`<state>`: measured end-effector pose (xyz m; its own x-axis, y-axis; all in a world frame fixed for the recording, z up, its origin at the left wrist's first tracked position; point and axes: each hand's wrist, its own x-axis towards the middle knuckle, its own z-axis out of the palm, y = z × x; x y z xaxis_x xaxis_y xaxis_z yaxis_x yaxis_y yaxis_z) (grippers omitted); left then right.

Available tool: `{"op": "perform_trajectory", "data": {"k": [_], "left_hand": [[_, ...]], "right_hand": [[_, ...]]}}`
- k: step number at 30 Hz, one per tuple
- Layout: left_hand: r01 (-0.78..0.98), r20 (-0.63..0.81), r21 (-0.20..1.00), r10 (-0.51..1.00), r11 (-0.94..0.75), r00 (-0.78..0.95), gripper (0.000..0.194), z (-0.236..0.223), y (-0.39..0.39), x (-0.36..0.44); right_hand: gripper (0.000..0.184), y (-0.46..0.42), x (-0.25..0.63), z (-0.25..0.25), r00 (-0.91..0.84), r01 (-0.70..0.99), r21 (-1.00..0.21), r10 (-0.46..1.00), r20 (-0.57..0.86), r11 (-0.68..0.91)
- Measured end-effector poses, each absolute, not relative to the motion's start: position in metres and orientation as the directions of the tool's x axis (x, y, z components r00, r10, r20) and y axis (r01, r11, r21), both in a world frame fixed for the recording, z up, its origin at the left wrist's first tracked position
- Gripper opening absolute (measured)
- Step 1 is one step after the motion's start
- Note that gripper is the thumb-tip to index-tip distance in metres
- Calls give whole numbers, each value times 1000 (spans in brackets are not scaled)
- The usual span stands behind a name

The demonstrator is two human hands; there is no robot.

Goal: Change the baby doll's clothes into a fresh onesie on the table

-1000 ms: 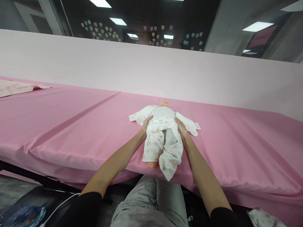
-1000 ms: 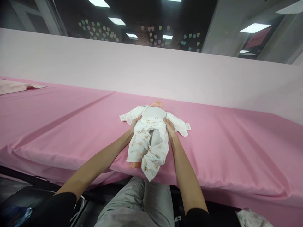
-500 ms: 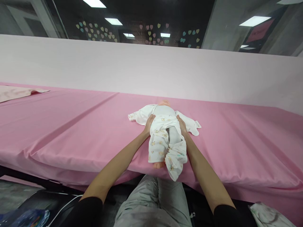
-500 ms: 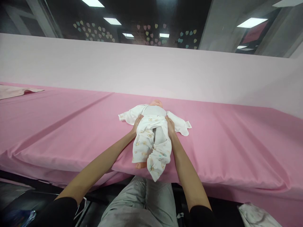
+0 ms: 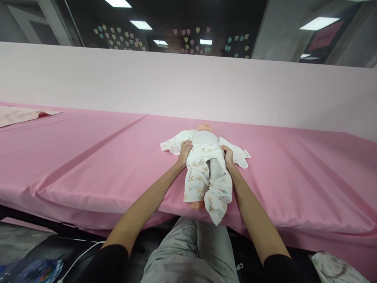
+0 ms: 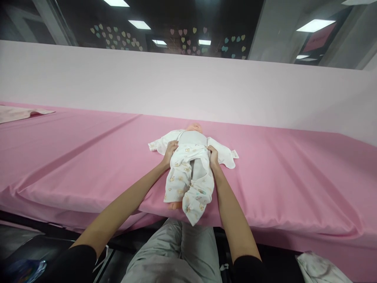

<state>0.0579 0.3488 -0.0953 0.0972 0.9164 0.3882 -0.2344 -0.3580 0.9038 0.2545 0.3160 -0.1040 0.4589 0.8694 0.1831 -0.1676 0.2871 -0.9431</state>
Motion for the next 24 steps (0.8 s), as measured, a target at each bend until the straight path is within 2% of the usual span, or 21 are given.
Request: {"op": "perform_trajectory", "data": {"k": [4,8,11,15,19,24], "left_hand": [[-219,441,890,878,-400,187,24,-93,347,51],[32,448,885,868,-465,212,22,-90,365,48],[136,391,902,910,-409,140,23,-86,394,53],[48,218,975,976,-219,23,27,-94,429,67],[-45,134,990,990,-132,54,25,-114,437,74],[-57,121,992,986,-115,114,20,-119,431,72]], "right_hand": [[24,311,260,-102,429,-95,-939,865,259,329],[26,326,267,-101,437,125,-937,830,348,327],[26,351,273,-100,495,172,-944,804,329,281],[33,378,276,-108,564,133,-976,796,220,175],[37,384,275,-118,611,92,-993,783,116,75],[30,385,275,-118,604,172,-984,783,149,55]]}}
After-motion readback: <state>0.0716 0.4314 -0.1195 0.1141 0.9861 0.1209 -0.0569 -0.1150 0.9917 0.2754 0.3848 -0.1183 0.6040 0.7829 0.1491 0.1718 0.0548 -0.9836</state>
